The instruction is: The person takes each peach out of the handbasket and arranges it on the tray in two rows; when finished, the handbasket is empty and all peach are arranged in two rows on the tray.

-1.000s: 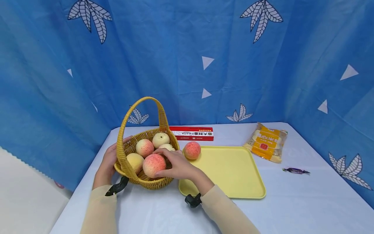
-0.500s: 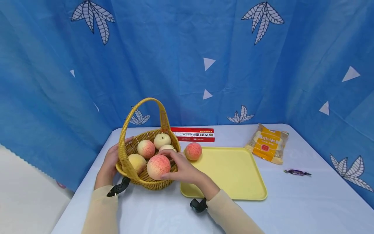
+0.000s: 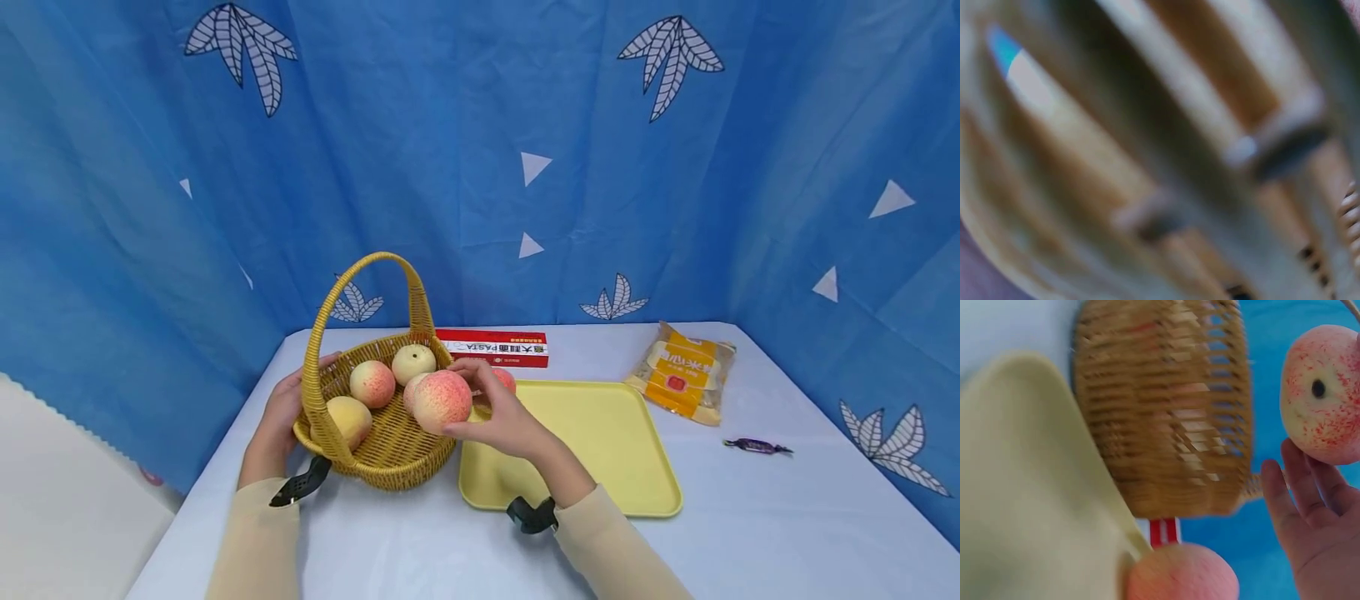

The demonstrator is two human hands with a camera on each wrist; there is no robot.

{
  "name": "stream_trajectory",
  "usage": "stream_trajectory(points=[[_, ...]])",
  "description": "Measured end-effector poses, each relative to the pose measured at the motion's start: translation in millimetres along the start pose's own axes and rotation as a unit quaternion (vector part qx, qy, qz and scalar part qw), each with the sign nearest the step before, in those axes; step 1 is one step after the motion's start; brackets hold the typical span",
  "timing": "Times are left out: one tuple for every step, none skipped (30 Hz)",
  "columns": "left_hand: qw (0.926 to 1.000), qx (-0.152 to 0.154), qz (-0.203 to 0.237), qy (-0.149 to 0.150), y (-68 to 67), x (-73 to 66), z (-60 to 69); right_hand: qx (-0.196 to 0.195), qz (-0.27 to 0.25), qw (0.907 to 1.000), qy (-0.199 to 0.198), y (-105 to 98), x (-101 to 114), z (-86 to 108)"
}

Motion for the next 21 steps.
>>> stream_trajectory(points=[[1.0,-0.001,-0.001,0.0,-0.1,0.5,0.1,-0.005,-0.008,1.0,-0.004,-5.5,1.3,0.7],[1.0,-0.002,-0.001,-0.001,-0.1,0.7,0.3,-0.012,-0.011,0.9999,-0.004,-11.4,2.1,1.7],[1.0,-0.002,0.0,0.0,-0.3,1.4,0.2,-0.018,-0.015,0.9997,-0.003,-17.3,2.3,2.4],[1.0,-0.002,0.0,0.001,-0.2,1.6,0.2,-0.025,-0.016,0.9996,-0.003,-23.2,2.2,2.8],[1.0,-0.001,-0.001,0.003,0.3,1.5,0.3,-0.032,-0.017,0.9993,-0.002,-28.9,2.0,3.2],[1.0,-0.001,-0.001,0.003,0.5,2.0,0.5,-0.038,-0.015,0.9992,-0.002,-34.0,1.9,3.9],[1.0,-0.001,-0.001,0.001,0.2,2.1,0.6,-0.043,-0.012,0.999,-0.004,-39.0,1.3,4.0],[1.0,-0.002,-0.002,-0.001,-0.1,2.2,0.7,-0.05,-0.004,0.9987,-0.003,-44.1,0.4,4.3],[1.0,-0.001,-0.003,-0.002,-0.3,2.4,0.8,-0.056,0.0,0.9984,-0.003,-48.6,-0.8,4.3],[1.0,-0.002,-0.005,-0.004,-0.6,2.7,0.8,-0.062,0.007,0.9981,-0.002,-53.1,-2.3,4.3],[1.0,-0.002,-0.005,-0.006,-0.7,3.0,0.9,-0.067,0.014,0.9977,0.002,-57.3,-3.6,4.6],[0.9999,-0.004,-0.004,-0.009,-1.5,3.7,0.9,-0.071,0.019,0.9973,0.007,-61.4,-5.3,4.9],[0.9999,-0.004,-0.005,-0.008,-1.7,3.6,1.0,-0.076,0.024,0.9967,0.013,-65.8,-7.4,5.1],[1.0,-0.006,-0.005,-0.005,-2.2,3.5,1.0,-0.08,0.027,0.9962,0.019,-69.9,-9.3,5.5],[1.0,-0.004,-0.007,-0.002,-1.8,2.9,0.9,-0.084,0.028,0.9958,0.025,-73.7,-11.0,5.9],[1.0,-0.005,-0.007,-0.002,-1.4,2.4,1.1,-0.086,0.027,0.9954,0.031,-77.4,-12.6,6.5],[1.0,-0.005,-0.006,0.0,-1.1,1.9,1.2,-0.088,0.024,0.9951,0.038,-80.9,-14.1,7.4],[1.0,-0.006,-0.006,-0.001,-1.0,1.6,1.2,-0.091,0.022,0.9947,0.043,-84.3,-16.0,8.0],[1.0,-0.007,-0.007,0.0,-0.7,1.0,1.2,-0.093,0.02,0.9943,0.049,-87.6,-18.1,8.7],[0.9999,-0.008,-0.006,-0.003,-0.5,0.7,1.3,-0.094,0.018,0.9939,0.054,-90.7,-20.4,9.3],[0.9999,-0.007,-0.007,-0.004,-0.1,0.5,1.2,-0.095,0.014,0.9936,0.058,-93.5,-22.4,10.0]])
Point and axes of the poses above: each hand's wrist, its own z-axis away from the middle knuckle, its own y-axis out of the palm, x = y × z, the point moved 9 cm from there along -z, towards the middle knuckle, and after that the axes turned 12 degrees about y, right-handed, at the moved point
